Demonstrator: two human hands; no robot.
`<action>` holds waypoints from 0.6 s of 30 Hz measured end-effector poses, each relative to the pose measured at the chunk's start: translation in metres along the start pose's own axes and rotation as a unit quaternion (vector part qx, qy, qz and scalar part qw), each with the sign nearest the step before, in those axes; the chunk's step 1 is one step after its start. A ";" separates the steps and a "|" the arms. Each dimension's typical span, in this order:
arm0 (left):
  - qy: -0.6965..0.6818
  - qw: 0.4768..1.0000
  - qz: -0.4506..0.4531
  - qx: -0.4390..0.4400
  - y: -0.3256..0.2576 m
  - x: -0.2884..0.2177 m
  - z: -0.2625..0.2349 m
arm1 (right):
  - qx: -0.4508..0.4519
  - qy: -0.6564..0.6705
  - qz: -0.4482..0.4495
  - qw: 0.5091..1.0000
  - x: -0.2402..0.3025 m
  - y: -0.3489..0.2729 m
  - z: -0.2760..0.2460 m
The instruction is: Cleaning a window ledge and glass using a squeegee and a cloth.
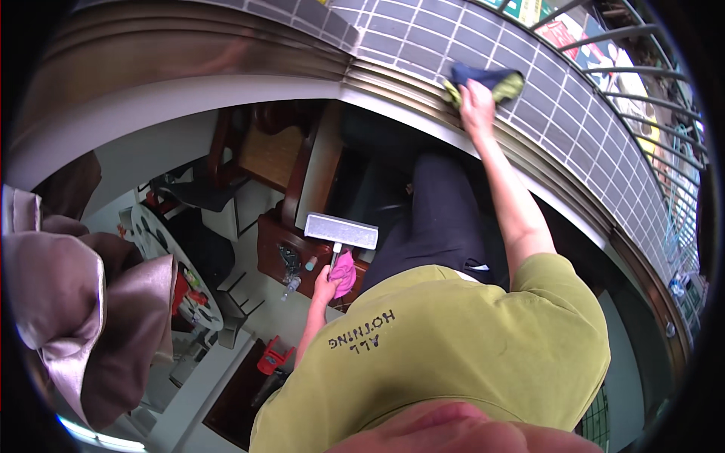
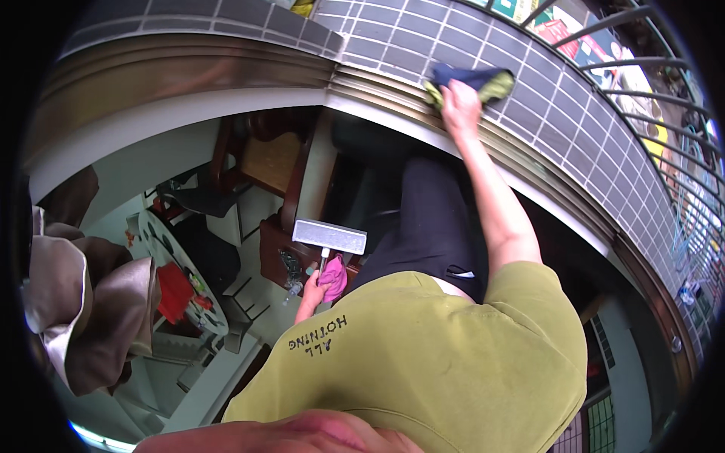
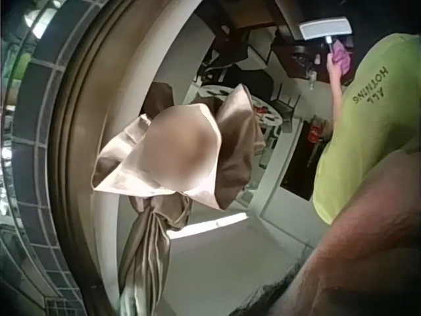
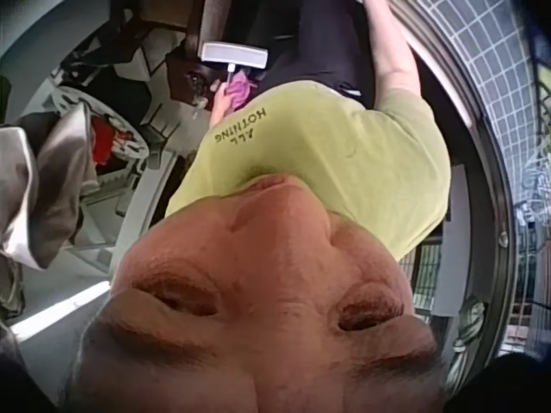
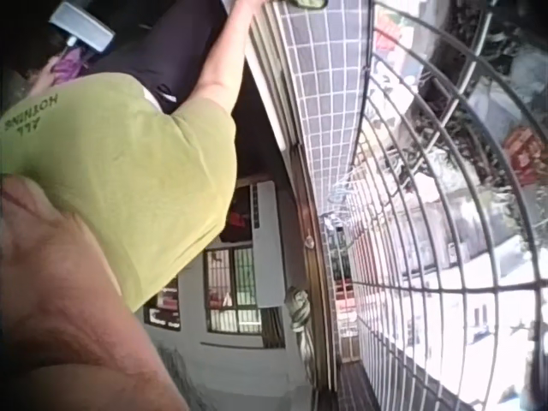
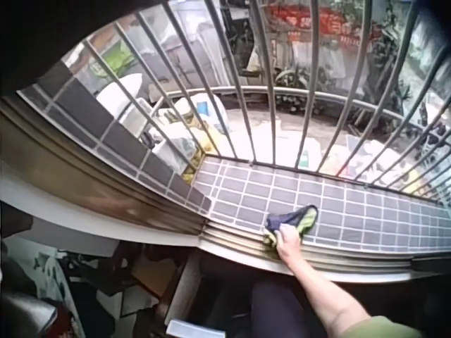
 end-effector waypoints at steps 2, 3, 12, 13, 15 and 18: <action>0.008 1.000 0.020 -0.009 -0.005 0.003 0.003 | 0.044 0.097 -0.066 0.992 0.057 0.048 0.042; 0.010 1.000 0.019 -0.011 -0.007 0.006 0.002 | 0.125 0.088 -0.099 0.983 0.086 0.067 0.064; -0.069 0.998 -0.014 0.007 0.000 0.056 -0.014 | 0.201 -0.109 -0.135 0.964 0.126 0.052 0.106; -0.113 0.993 -0.022 0.015 0.003 0.062 -0.018 | 0.204 -0.106 -0.126 0.965 0.113 0.044 0.089; -0.078 0.996 -0.013 0.031 0.016 0.042 -0.026 | 0.197 -0.132 -0.087 0.968 0.070 0.016 0.054; -0.038 0.999 0.003 0.018 0.025 0.018 -0.037 | 0.217 -0.200 0.005 0.955 0.021 -0.032 -0.023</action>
Point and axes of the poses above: each hand's wrist, its own y-axis towards the middle knuckle, its own z-axis out of the palm, x = y × z, the point moved 5 cm from there along y, towards the middle knuckle, and after that the axes turned 14 degrees about x, right-handed, at the moved point
